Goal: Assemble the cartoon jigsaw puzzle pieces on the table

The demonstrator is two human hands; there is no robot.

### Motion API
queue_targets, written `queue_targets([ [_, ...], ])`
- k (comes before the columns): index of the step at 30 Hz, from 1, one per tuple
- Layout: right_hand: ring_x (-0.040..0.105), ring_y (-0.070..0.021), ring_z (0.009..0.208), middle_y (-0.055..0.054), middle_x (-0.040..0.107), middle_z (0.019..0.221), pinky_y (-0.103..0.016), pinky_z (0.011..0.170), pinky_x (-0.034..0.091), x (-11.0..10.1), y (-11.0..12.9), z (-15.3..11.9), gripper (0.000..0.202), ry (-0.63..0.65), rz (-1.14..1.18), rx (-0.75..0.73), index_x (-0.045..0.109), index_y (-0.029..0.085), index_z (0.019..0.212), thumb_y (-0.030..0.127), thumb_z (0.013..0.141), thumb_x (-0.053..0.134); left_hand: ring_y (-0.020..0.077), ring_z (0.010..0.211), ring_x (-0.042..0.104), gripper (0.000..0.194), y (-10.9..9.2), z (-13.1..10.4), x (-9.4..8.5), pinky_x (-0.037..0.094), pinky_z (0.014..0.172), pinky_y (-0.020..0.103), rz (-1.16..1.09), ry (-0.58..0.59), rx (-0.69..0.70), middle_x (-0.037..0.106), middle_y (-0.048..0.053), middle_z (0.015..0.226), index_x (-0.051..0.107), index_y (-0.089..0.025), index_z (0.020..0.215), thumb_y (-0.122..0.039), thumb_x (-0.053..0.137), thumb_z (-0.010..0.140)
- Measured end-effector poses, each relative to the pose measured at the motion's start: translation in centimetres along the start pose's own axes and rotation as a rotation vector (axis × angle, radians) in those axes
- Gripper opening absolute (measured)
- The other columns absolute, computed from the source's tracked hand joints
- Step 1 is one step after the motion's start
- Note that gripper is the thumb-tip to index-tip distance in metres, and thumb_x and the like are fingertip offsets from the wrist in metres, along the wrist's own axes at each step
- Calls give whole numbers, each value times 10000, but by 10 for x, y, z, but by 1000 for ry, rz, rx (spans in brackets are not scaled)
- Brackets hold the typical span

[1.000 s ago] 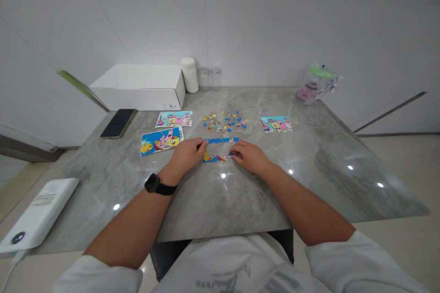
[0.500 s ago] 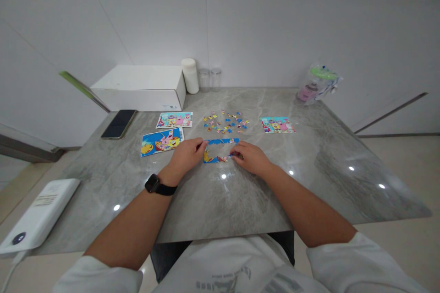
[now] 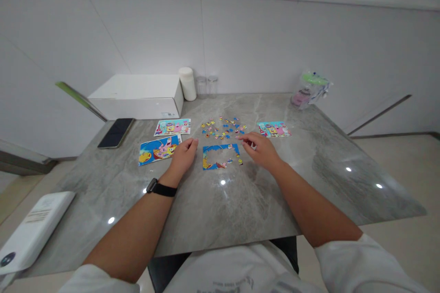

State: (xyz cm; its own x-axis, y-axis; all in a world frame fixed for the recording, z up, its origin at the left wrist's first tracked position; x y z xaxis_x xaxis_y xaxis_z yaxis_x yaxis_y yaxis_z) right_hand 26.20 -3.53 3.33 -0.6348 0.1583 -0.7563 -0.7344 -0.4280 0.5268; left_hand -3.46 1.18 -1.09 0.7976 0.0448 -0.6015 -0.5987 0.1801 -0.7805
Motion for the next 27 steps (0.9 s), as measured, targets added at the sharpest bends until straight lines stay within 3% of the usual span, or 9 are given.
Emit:
queue_targets([
  [8,624,-184,771,-64,744,940,-316,786,507,-37,1,56,233,-91,-69,6,783,213,1092,277,955,606,172,644,489,439,13,6,4,376,608,294,-183,-59,-88,475,-21,639,506,-231,725,-544,429,1022],
  [16,632,-189,798,-63,761,935,-322,809,507,-44,2,124,235,-142,-105,-22,795,197,1049,296,951,605,161,633,468,432,11,4,9,375,598,286,-256,-19,-114,483,-18,668,523,-227,765,-545,409,1033],
  [27,657,-199,781,-53,785,915,-335,778,496,-34,-41,125,226,-8,-139,15,810,216,987,312,946,610,170,658,502,359,7,2,11,392,628,292,-247,0,-97,497,-10,692,591,-218,892,-465,390,1059],
])
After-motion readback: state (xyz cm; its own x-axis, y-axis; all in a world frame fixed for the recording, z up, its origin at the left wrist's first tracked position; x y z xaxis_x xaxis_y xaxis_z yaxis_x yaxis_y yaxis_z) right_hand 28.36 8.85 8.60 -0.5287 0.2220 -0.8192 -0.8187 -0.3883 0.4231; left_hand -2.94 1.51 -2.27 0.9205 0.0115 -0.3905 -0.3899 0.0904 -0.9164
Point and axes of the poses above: each hand's wrist, its own z-axis towards the middle knuckle, its own x-axis out of the palm, y = z × x, the point moved 3 cm from there along z, towards the middle knuckle
